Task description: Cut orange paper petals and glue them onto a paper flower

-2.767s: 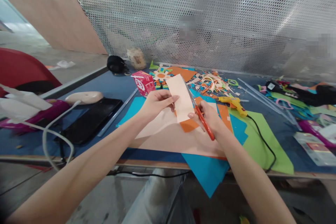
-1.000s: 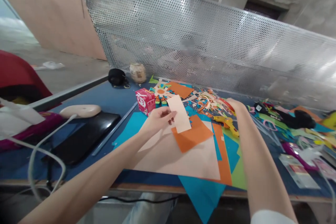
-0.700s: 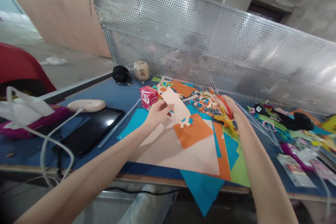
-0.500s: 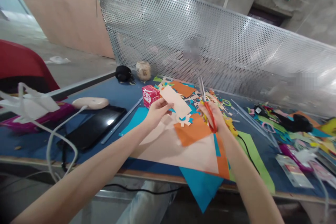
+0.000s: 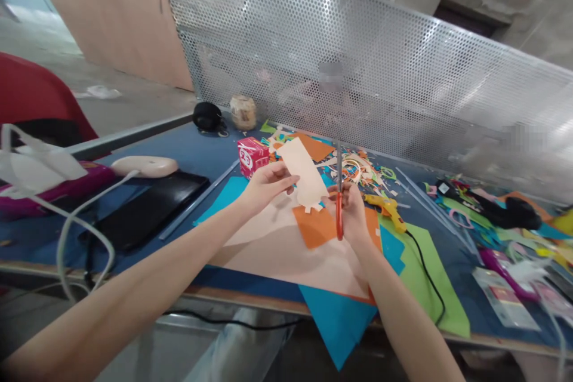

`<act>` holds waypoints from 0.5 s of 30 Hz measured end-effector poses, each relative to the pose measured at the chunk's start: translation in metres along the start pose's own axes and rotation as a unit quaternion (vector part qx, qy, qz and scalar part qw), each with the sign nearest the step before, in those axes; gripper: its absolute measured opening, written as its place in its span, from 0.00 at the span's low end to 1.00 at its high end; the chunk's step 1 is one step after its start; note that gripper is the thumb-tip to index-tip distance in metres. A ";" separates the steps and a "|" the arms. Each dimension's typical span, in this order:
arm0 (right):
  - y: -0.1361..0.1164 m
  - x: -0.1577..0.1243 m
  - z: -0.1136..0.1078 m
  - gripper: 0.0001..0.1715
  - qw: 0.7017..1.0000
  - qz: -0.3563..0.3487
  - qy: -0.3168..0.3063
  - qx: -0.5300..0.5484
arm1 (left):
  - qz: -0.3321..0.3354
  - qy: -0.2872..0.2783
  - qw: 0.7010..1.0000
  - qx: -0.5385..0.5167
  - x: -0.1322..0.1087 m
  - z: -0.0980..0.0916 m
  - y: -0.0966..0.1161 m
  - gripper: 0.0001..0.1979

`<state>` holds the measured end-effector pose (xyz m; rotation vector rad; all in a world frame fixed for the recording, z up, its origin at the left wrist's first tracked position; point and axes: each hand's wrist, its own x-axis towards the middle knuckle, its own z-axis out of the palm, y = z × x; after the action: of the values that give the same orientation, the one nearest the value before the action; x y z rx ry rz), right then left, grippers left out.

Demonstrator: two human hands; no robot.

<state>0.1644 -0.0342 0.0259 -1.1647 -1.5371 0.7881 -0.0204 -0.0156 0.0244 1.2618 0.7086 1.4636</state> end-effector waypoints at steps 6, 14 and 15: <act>-0.001 -0.010 0.005 0.20 0.999 0.012 -0.025 0.016 | -0.017 -0.056 0.995 0.075 -0.006 0.005 -0.006 0.11; 0.003 -0.015 0.003 0.22 0.999 -0.040 0.005 -0.026 | 0.007 0.019 0.999 0.049 -0.005 0.002 0.000 0.12; 0.004 -0.015 0.002 0.23 0.998 -0.052 0.011 -0.046 | 0.023 0.050 0.998 0.039 -0.003 0.000 0.001 0.12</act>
<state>0.1641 -0.0468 0.0167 -1.1467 -1.6168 0.6395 -0.0210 -0.0189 0.0244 1.2791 0.8134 1.5585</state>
